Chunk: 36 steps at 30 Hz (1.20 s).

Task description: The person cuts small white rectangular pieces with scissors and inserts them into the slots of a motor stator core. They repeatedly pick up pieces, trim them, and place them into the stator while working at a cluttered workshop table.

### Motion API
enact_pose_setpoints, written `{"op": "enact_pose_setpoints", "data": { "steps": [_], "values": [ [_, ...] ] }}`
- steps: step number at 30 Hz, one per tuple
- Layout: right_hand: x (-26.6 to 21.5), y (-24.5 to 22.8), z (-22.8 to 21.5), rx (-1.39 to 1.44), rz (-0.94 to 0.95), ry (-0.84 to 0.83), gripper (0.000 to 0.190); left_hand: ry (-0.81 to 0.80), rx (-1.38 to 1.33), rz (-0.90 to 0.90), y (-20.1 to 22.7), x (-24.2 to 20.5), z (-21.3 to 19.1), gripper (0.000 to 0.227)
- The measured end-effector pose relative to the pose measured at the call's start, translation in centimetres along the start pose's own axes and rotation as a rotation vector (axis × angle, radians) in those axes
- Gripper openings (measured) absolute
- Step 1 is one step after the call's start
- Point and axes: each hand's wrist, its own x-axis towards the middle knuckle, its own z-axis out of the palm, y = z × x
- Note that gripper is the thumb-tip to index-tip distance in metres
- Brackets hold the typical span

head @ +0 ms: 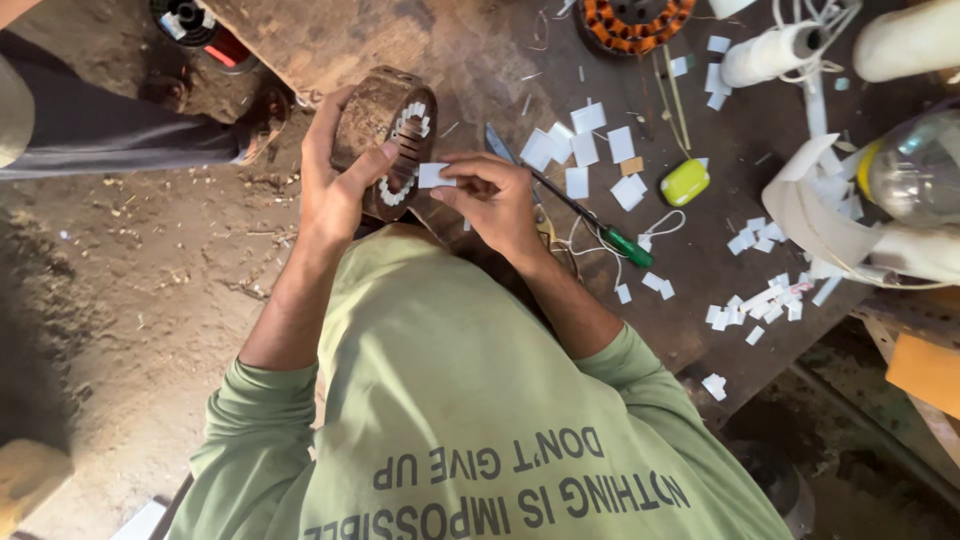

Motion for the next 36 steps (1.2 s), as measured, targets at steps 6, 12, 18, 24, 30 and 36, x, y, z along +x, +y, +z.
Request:
{"op": "enact_pose_setpoints", "data": {
  "steps": [6,12,18,24,30,36],
  "values": [
    [1.3,-0.7,3.1,0.020,-0.184,0.038,0.012,0.007,-0.162,-0.048,0.4,-0.1,-0.6,0.073],
    [1.4,-1.0,3.9,-0.025,-0.231,0.075,0.008,-0.010,-0.173,-0.028,-0.3,-0.3,-0.9,0.075],
    [2.5,-0.2,1.2,0.033,-0.136,-0.048,0.007,0.007,0.187,0.234,-1.3,0.1,-1.7,0.070],
    [3.3,1.7,0.2,-0.101,-0.183,-0.132,0.010,0.026,0.190,0.260,-1.9,0.2,-2.2,0.071],
    [3.9,2.8,1.0,-0.013,-0.228,-0.091,0.007,0.024,0.161,0.251,-1.8,0.5,-2.2,0.071],
    [2.4,2.0,3.0,-0.121,-0.212,0.058,0.006,0.029,0.167,0.321,-1.5,0.2,-2.1,0.065]
  ]
}}
